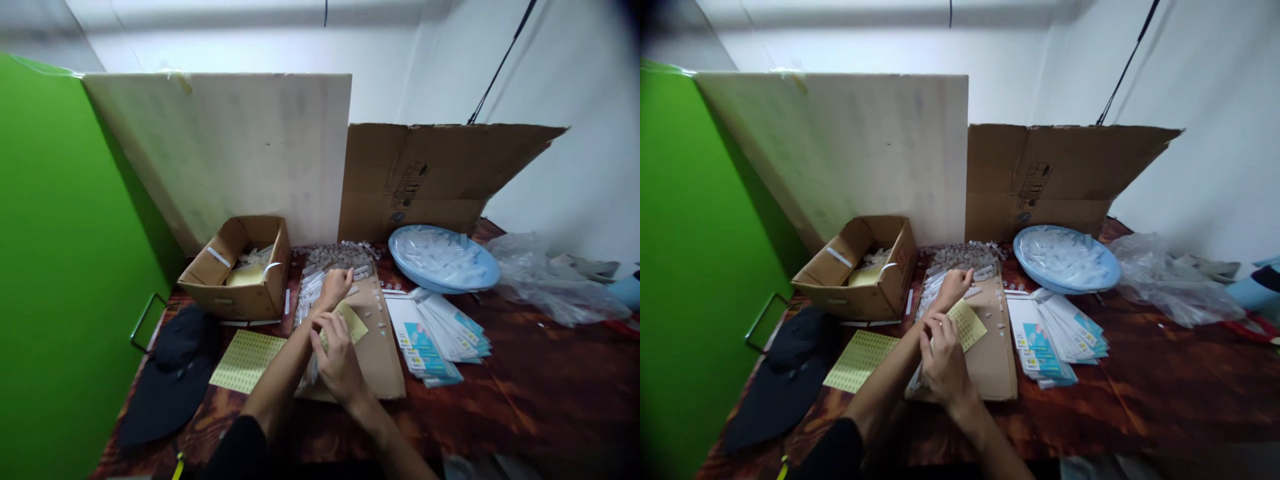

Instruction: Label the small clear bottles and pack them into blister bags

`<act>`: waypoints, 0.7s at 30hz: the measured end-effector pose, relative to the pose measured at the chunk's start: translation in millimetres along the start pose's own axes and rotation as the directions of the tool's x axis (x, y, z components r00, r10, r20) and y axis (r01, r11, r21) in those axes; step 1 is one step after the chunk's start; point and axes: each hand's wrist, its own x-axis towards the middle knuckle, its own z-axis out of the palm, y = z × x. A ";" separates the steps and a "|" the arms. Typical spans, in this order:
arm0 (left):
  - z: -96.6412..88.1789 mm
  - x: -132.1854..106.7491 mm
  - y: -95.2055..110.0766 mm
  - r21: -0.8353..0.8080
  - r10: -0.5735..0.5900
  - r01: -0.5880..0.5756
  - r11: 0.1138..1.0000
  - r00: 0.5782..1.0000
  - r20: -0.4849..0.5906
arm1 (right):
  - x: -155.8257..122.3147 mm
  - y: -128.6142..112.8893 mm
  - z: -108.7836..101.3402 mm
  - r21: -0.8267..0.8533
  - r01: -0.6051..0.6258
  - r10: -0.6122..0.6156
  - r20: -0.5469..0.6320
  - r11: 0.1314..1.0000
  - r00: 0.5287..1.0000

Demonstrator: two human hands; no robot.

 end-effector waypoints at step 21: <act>3.3 47.1 -10.8 0.363 -0.065 0.082 0.928 0.996 -0.059 | -14.6 -38.2 -3.5 0.155 0.146 -0.182 0.254 0.977 0.950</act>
